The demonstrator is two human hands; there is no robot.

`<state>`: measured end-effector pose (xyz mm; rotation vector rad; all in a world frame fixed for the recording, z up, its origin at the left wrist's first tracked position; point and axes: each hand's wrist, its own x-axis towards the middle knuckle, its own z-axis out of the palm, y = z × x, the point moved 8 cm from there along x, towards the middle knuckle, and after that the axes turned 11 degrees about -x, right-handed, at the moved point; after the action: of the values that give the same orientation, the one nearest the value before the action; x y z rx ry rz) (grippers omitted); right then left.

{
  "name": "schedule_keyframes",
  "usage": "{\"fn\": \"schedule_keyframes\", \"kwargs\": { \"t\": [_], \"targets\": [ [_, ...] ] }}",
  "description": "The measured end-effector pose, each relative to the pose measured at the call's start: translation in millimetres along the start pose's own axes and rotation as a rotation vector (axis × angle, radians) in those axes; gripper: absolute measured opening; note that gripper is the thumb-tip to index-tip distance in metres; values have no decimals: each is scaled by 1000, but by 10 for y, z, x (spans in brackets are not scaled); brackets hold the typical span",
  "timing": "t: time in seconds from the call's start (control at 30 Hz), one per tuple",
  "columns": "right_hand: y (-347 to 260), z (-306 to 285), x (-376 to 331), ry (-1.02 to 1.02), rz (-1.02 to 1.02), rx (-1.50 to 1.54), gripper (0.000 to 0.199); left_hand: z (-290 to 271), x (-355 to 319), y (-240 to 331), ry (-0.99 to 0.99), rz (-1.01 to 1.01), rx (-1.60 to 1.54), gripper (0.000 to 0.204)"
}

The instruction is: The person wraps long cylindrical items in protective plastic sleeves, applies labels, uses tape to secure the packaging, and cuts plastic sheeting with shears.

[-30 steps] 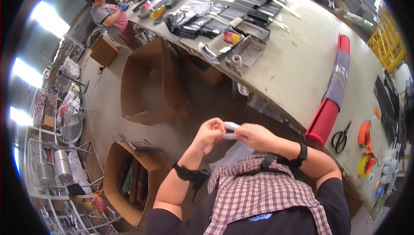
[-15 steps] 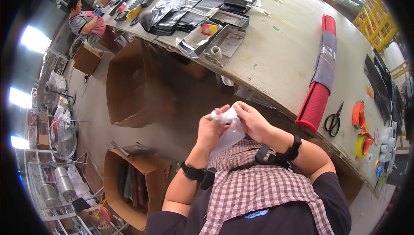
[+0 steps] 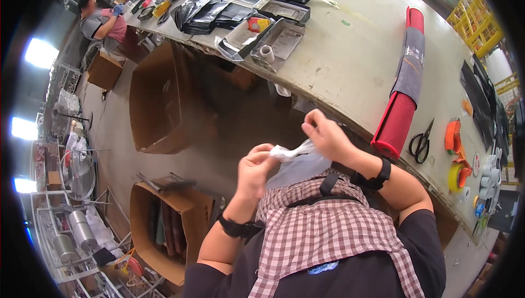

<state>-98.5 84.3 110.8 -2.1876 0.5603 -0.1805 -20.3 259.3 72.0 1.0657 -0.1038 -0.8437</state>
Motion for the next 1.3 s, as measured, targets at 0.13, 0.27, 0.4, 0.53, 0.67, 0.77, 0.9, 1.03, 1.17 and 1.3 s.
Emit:
{"fn": "schedule_keyframes", "kwargs": {
  "t": [0.13,0.27,0.4,0.53,0.67,0.77,0.9,1.03,1.17,1.3],
  "targets": [
    [60,7,-110,-126,23,-114,25,-593,132,-22,62,23,44,10],
    [283,387,-81,-310,14,76,48,-436,301,225,37,356,269,56],
    [161,408,-210,-743,186,228,48,854,-97,439,-640,673,1335,82],
    [-295,149,-222,-712,-19,532,51,575,89,102,-547,355,1056,24],
    [-339,144,-336,-766,-126,-147,38,711,39,808,-273,843,1003,13],
    [-445,255,-613,-957,-246,140,16,1147,-59,1161,-416,1298,1350,7],
    [-484,-133,-767,-1011,-304,-40,13,805,209,1647,-362,1661,1745,6],
    [-479,-508,-1114,-1086,-209,209,17,348,508,2141,-443,1837,1771,10],
    [-514,-868,-1379,-1072,-162,427,21,611,801,2303,-384,2065,1671,7],
    [-675,-1422,-1443,-668,-405,271,12,1080,1459,2608,-297,2060,1607,15]
  ]
}}
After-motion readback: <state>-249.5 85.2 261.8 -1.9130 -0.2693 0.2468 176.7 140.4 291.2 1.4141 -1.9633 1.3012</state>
